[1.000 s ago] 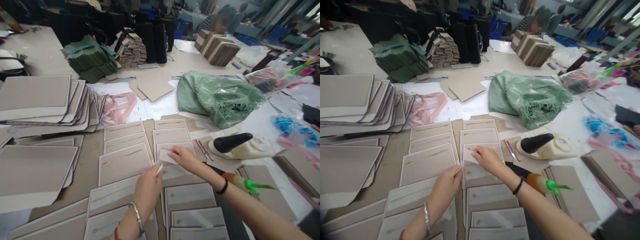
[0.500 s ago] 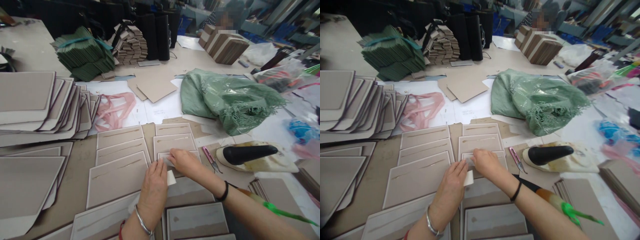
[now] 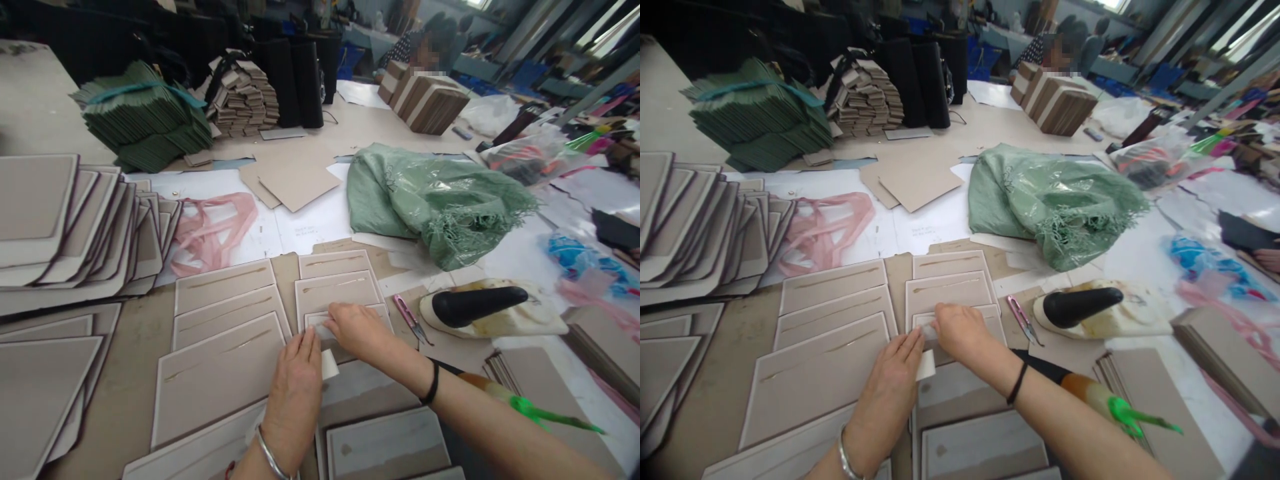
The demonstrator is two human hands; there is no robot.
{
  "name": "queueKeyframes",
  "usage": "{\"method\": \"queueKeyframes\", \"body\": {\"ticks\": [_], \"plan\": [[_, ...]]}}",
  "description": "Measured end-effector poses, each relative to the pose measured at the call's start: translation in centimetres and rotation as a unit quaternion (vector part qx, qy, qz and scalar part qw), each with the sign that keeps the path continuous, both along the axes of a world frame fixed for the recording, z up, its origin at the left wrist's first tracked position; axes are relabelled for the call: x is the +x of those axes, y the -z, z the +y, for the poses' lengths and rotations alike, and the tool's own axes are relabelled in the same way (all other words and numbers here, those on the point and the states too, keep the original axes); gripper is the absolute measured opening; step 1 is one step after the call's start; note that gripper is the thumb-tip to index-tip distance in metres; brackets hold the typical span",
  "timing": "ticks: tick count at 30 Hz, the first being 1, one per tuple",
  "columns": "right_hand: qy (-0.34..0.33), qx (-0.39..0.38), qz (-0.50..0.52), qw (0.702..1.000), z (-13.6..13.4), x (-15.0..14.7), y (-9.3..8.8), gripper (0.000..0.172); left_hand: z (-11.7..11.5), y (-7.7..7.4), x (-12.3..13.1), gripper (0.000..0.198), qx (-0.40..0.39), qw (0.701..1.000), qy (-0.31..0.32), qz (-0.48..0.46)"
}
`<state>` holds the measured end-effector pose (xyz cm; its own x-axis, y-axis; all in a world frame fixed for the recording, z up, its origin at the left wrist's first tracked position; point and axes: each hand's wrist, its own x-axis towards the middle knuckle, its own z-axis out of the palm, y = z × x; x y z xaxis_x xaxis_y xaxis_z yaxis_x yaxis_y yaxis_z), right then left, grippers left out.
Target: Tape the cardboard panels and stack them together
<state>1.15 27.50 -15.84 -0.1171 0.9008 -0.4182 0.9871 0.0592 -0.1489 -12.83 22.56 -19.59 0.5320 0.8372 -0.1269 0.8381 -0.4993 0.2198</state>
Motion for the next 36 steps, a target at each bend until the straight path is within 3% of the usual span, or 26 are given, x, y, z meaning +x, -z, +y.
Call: {"method": "queueKeyframes", "body": {"ticks": [7,14,19,25,36], "plan": [[0.037,0.007,0.011,0.999,-1.2,3.4,-1.5,0.013,0.0,0.2,-0.3,0.056,0.04,0.997,0.042,0.05],[0.192,0.019,0.062,0.979,-3.5,7.9,0.3,0.013,-0.3,1.9,-1.0,0.052,0.131,0.989,0.062,0.015],[0.247,0.048,0.072,0.965,-3.7,8.2,1.3,0.017,-0.2,2.6,-1.2,0.047,0.19,0.979,0.066,-0.02],[0.293,0.07,0.086,0.95,-3.7,8.2,1.8,0.02,0.9,3.9,-2.2,0.048,0.245,0.956,0.156,-0.038],[0.324,0.086,0.099,0.937,-3.5,8.5,2.1,0.017,1.6,4.6,-2.7,0.047,0.293,0.935,0.201,-0.018]]}}
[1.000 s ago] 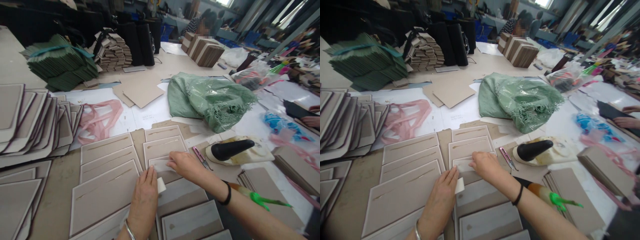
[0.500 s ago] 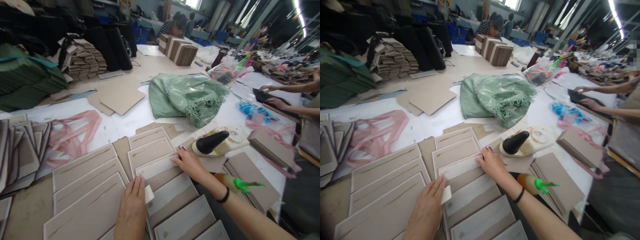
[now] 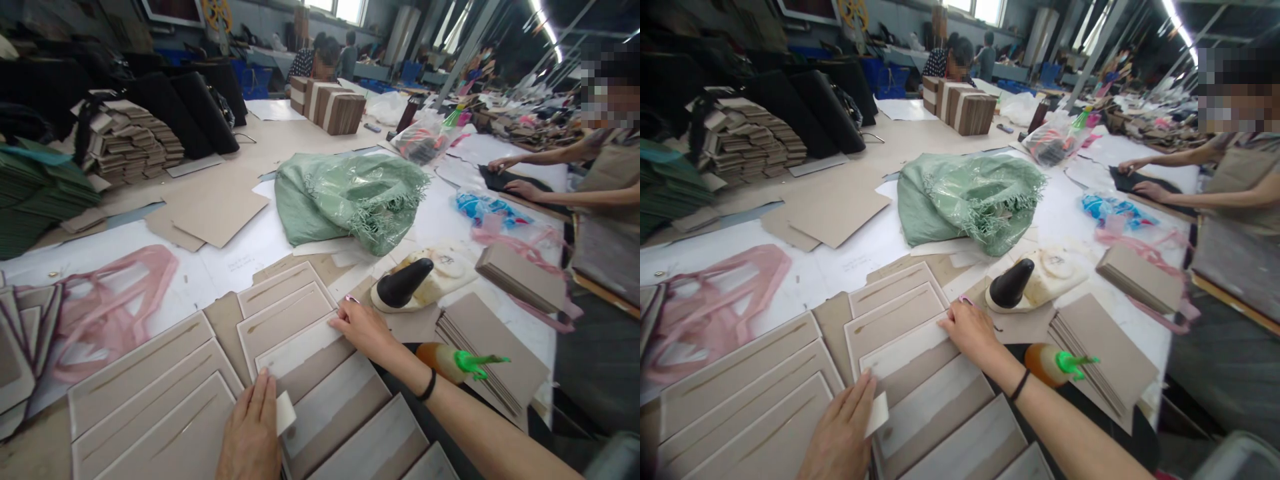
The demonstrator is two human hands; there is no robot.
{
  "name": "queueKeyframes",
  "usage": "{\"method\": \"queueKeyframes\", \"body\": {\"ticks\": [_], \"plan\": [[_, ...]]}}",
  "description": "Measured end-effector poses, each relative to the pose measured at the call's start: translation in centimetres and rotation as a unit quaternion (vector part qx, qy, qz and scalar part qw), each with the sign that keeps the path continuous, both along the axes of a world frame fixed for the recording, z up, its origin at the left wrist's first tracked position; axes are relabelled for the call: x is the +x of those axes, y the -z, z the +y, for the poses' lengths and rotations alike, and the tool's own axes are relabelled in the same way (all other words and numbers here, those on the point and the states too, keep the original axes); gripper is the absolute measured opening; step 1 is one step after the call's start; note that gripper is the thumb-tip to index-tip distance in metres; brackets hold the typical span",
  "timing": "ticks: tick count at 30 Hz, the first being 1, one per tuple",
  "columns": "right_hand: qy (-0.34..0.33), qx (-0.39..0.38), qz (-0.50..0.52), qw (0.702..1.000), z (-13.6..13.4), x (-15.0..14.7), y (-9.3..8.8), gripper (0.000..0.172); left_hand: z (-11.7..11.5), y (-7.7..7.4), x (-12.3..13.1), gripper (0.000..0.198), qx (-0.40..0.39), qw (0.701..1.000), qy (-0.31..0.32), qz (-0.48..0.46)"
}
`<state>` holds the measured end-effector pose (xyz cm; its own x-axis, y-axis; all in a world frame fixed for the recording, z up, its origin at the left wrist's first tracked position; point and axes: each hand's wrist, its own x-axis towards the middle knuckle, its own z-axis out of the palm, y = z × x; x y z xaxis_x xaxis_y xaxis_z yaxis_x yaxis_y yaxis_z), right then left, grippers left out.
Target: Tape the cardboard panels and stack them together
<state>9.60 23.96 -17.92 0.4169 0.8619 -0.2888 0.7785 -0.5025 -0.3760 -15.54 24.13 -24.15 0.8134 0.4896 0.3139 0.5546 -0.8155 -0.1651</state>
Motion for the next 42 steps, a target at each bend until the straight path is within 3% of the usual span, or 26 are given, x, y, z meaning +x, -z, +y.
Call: {"method": "queueKeyframes", "body": {"ticks": [12,22,27,34,42], "plan": [[0.022,0.036,0.009,0.999,-0.5,0.2,1.2,0.02,0.9,0.5,-0.5,0.046,0.033,0.997,0.06,0.025],[0.039,0.044,0.056,0.997,-0.4,0.4,1.8,0.021,1.0,0.9,-0.9,0.051,0.019,0.998,0.062,0.027],[0.037,0.04,0.09,0.994,-0.2,1.0,1.9,0.026,0.8,1.1,-1.0,0.065,-0.013,0.998,0.046,0.027],[0.013,0.034,0.104,0.994,0.0,1.4,2.2,0.025,0.1,0.7,-0.9,0.057,-0.052,0.998,0.0,0.027],[-0.009,0.024,0.091,0.996,0.0,1.5,2.7,0.026,-0.9,-1.5,0.9,0.054,-0.085,0.994,-0.063,-0.021]]}}
